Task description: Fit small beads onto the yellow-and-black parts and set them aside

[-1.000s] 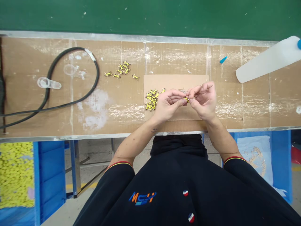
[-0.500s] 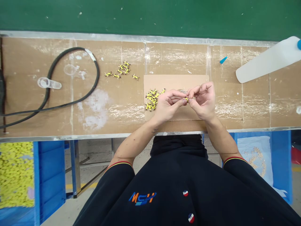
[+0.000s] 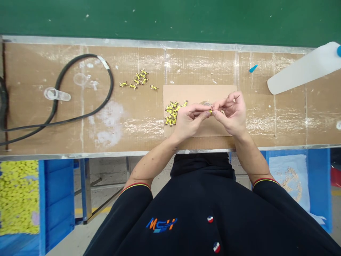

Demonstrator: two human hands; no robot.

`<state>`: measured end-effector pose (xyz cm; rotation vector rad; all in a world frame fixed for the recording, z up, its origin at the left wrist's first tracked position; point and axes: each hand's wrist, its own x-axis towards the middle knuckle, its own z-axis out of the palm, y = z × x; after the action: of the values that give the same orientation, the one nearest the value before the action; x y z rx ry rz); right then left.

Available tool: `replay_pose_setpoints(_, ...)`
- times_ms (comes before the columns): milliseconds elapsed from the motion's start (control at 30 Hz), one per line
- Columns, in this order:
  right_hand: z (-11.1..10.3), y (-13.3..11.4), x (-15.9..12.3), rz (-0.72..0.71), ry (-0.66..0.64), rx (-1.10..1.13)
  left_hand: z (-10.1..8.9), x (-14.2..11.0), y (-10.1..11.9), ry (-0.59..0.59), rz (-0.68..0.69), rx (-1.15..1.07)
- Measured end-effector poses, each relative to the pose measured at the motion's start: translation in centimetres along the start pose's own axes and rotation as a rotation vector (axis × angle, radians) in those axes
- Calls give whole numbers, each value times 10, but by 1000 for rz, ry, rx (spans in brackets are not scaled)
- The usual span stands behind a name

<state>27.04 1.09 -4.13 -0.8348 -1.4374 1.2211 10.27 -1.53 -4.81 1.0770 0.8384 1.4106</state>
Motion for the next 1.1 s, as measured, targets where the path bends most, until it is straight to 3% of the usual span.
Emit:
replay_pose_setpoints(133, -2, -1, 1, 38, 13, 10, -2, -1, -3, 6, 28, 66)
replay_pose_setpoints(433, 1, -4, 3, 95, 66, -10, -4, 2, 2, 31, 274, 323)
replay_pose_setpoints(900, 0, -7, 3, 203, -12, 109, -12, -2, -3, -20, 502, 538)
replay_pose_setpoints(1100, 0, -8, 3, 231, -27, 122, -11, -2, 0, -32, 537, 591)
